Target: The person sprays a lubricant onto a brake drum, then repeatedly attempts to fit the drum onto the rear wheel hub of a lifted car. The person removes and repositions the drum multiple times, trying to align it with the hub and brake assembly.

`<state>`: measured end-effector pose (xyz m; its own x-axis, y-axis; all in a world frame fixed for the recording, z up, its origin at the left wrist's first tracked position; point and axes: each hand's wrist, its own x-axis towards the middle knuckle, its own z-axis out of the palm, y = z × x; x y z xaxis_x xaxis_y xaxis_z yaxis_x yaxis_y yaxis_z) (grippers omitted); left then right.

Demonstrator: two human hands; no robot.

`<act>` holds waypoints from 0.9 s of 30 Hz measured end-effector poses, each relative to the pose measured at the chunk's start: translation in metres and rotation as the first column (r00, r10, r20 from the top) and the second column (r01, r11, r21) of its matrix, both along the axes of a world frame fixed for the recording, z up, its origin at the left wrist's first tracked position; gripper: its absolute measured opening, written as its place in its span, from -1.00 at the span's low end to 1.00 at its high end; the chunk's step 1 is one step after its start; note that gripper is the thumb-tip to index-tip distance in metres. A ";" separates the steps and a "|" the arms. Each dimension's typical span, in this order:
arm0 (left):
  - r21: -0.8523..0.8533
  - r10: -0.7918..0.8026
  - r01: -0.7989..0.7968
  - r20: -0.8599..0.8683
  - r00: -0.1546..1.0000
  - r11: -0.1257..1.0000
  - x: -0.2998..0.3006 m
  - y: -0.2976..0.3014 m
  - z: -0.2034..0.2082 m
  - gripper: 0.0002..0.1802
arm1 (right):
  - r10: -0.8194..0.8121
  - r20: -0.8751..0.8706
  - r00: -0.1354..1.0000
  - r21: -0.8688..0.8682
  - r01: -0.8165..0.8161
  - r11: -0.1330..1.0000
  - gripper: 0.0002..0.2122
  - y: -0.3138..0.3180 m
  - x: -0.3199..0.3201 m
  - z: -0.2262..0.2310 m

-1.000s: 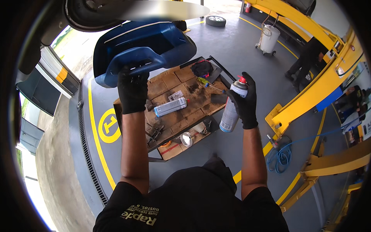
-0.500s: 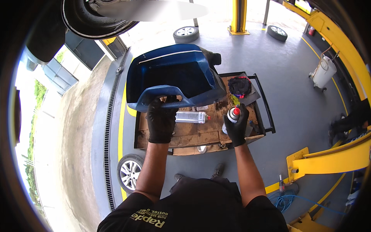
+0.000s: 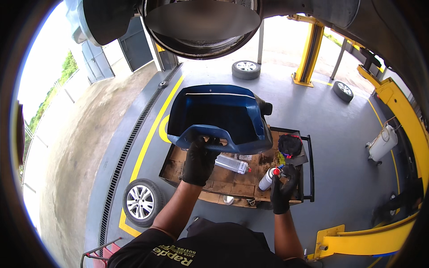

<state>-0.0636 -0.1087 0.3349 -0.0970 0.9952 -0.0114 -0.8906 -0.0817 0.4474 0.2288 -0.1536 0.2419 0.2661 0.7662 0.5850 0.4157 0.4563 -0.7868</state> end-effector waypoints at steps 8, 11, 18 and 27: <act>-0.003 -0.146 0.146 -0.044 0.988 0.989 -0.024 0.014 -0.001 -0.64 | 0.469 0.559 0.684 -0.414 -0.260 0.872 -0.69 0.013 -0.116 0.006; -0.025 -0.185 0.184 -0.017 0.983 0.983 -0.034 0.019 -0.005 -0.68 | 0.014 0.842 0.539 -0.021 0.008 1.000 -0.58 0.068 -0.150 -0.050; -0.014 -0.272 0.271 -0.055 0.961 0.962 -0.045 0.032 -0.015 -0.63 | 0.397 0.646 0.652 -0.621 0.146 0.770 -0.41 0.123 -0.160 -0.122; -0.071 -0.294 0.287 -0.129 0.947 0.955 -0.045 0.054 -0.010 -0.62 | 0.292 0.669 0.684 -0.585 0.242 0.774 -0.31 0.072 -0.176 -0.089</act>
<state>-0.1088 -0.0543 0.3250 0.1925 0.9789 -0.0694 -0.8021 0.1976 0.5635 0.0526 -0.0813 0.1533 -0.0352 0.9994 -0.0020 0.9364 0.0323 -0.3495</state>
